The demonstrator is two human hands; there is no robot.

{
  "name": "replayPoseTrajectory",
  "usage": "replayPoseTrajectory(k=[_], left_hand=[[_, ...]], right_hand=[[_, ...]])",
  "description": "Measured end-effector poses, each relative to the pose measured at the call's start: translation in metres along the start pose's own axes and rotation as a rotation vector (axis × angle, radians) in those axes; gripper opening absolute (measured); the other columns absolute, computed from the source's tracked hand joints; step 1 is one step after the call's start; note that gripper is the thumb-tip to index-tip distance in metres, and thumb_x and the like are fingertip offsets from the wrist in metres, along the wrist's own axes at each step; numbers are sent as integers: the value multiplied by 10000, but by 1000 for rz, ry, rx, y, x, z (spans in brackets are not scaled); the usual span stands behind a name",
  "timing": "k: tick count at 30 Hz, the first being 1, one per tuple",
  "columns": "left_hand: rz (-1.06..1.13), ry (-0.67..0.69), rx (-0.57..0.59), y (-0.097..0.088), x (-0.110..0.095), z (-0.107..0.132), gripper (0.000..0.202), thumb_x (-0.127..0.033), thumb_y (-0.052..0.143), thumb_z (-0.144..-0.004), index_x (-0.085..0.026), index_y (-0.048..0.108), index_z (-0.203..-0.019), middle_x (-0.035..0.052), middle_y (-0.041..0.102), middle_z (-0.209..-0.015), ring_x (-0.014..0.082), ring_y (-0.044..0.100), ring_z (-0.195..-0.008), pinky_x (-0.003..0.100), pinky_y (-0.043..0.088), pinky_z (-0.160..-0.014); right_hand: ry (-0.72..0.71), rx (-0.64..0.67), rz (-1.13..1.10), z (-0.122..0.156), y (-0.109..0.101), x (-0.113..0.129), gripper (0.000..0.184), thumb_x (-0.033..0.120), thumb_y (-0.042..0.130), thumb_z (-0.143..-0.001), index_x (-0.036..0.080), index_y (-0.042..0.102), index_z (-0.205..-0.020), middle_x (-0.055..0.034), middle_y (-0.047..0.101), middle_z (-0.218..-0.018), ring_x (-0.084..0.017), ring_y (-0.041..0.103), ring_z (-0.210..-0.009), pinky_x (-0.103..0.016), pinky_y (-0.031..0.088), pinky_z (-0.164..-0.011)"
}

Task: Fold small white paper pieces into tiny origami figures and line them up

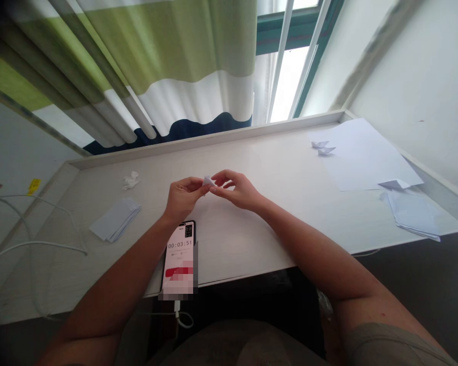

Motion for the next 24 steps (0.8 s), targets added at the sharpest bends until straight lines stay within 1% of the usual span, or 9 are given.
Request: replayPoseTrajectory(k=[3,5,7,9,11,15,19,21,24], left_hand=[[251,-63,-2,7,2,-1,373,-471,1054,-624,-222,793,-720,31,821,-871,196,720,-880,356,556,-871],[327,-79,12,12,2,0,398,-461,1062,-605,-218,755,-677,21,804,-855,182,700,-878,346,547,-875],[350,-101,33,16,2,1,411,-472,1057,-610,-216,742,-675,13,785,-817,162,671,-816,334,539,-838],[343,-107,48,17,2,1,421,-489,1048,-626,-214,734,-674,7,766,-774,147,649,-755,324,534,-799],[311,-74,49,14,-1,0,424,-503,1045,-631,-211,741,-679,4,753,-757,140,642,-728,314,535,-771],[212,20,-10,2,-6,-3,415,-535,1034,-644,-210,812,-775,6,758,-751,123,638,-679,277,515,-673],[150,20,-67,-5,-4,-4,433,-569,1000,-687,-191,811,-777,23,757,-675,141,684,-635,273,521,-620],[138,-5,-84,-5,-2,-3,444,-576,987,-703,-180,802,-780,43,779,-695,160,721,-644,276,531,-610],[125,-59,-90,-4,1,-1,442,-568,963,-741,-166,788,-803,75,815,-759,187,768,-681,278,544,-608]], right_hand=[[23,53,-90,1,8,-4,397,540,901,-848,200,778,-1012,-67,815,-1008,-212,770,-917,-424,653,-899],[26,53,-170,2,13,-4,415,561,912,-834,194,772,-969,-63,817,-962,-207,775,-885,-416,653,-888],[21,28,-234,2,15,-1,441,589,923,-814,197,754,-925,-58,815,-916,-206,774,-860,-403,651,-855],[14,2,-263,3,15,3,454,599,931,-801,201,732,-891,-50,807,-874,-200,760,-828,-384,641,-804],[5,-18,-242,4,13,6,450,592,935,-801,202,720,-868,-37,785,-828,-184,730,-781,-358,616,-750],[-14,-41,-167,4,7,8,453,618,893,-836,195,732,-845,-23,740,-794,-165,683,-745,-338,582,-716],[-38,-132,-179,1,2,3,475,641,889,-829,205,754,-961,-15,732,-808,-167,689,-743,-353,603,-730],[-48,-171,-173,0,0,1,509,648,898,-815,214,755,-1040,-2,725,-789,-170,695,-729,-355,610,-723],[-38,-186,-156,-1,-4,-1,510,648,887,-834,216,749,-1069,7,716,-759,-174,711,-722,-350,611,-714]])
Point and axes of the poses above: each hand's wrist, its own z-axis away from the middle knuckle, its own y-axis out of the palm, x = y × z, the point moved 6 cm from there along -z, towards the middle knuckle
